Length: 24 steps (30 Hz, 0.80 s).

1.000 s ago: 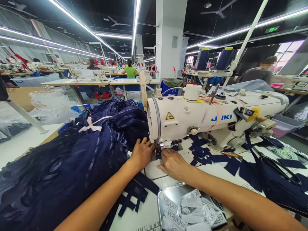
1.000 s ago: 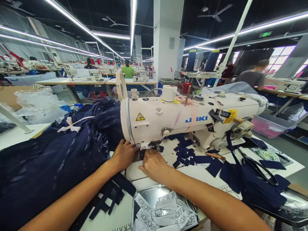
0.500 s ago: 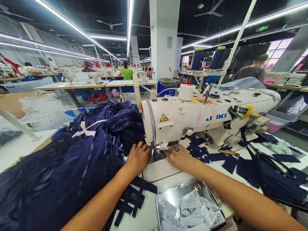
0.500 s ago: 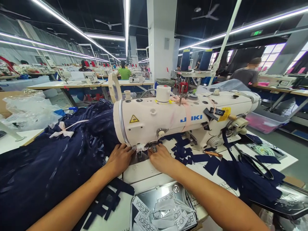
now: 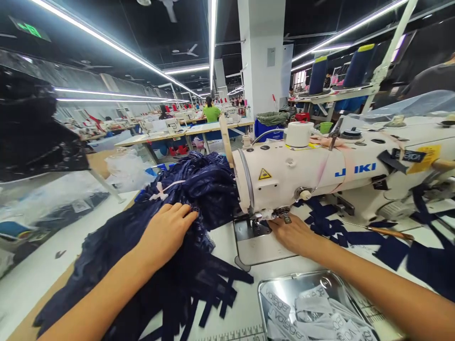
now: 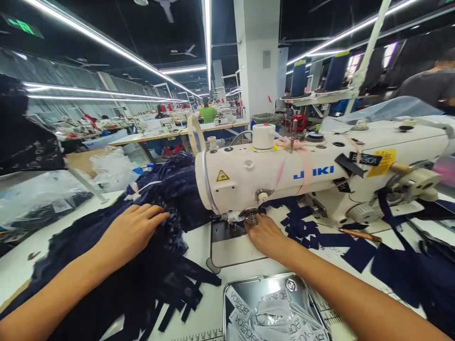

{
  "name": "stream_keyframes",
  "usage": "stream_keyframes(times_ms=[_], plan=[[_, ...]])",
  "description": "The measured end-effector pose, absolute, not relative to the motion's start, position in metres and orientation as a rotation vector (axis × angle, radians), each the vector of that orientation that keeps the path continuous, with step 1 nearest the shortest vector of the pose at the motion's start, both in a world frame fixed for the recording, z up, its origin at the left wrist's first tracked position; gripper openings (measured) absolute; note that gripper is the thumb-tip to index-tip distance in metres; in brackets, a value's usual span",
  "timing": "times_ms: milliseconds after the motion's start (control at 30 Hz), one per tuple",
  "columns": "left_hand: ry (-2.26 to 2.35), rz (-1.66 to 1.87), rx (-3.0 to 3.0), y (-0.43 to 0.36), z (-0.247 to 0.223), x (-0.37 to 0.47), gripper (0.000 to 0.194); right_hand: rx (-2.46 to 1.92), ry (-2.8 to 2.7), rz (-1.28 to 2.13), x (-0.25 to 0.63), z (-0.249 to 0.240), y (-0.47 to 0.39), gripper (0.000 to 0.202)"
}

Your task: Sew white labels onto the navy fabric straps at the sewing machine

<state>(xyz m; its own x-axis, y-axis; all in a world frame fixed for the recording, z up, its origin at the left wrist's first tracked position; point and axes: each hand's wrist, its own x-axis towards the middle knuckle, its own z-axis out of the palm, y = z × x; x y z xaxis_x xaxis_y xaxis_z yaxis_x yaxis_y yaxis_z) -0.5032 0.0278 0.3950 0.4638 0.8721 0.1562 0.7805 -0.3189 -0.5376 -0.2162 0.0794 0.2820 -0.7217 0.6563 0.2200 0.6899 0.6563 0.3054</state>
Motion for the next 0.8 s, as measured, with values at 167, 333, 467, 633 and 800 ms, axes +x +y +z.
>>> stream_keyframes(times_ms=[167, 333, 467, 633, 800], plan=[[-1.369, 0.386, -2.255, 0.027, 0.397, -0.489, 0.027, -1.084, -2.806, -0.661, -0.22, 0.285, 0.075, 0.03], [-1.498, 0.463, -2.374, 0.022, 0.392, -0.478, 0.025, -1.021, -2.775, -0.71, -0.222, 0.285, 0.061, 0.026], [-1.554, 0.417, -2.473, 0.018, 0.396, -0.491, 0.036, -0.843, -2.708, -0.397, -0.24, 0.291, 0.036, 0.024], [-1.52, 0.34, -2.633, 0.019, 0.397, -0.506, 0.047, -0.845, -2.588, 0.513, -0.288, 0.302, 0.025, 0.031], [-1.597, 0.251, -2.528, 0.009, 0.386, -0.503, 0.025, -1.026, -2.246, 0.819, -0.34, 0.295, 0.052, 0.042]])
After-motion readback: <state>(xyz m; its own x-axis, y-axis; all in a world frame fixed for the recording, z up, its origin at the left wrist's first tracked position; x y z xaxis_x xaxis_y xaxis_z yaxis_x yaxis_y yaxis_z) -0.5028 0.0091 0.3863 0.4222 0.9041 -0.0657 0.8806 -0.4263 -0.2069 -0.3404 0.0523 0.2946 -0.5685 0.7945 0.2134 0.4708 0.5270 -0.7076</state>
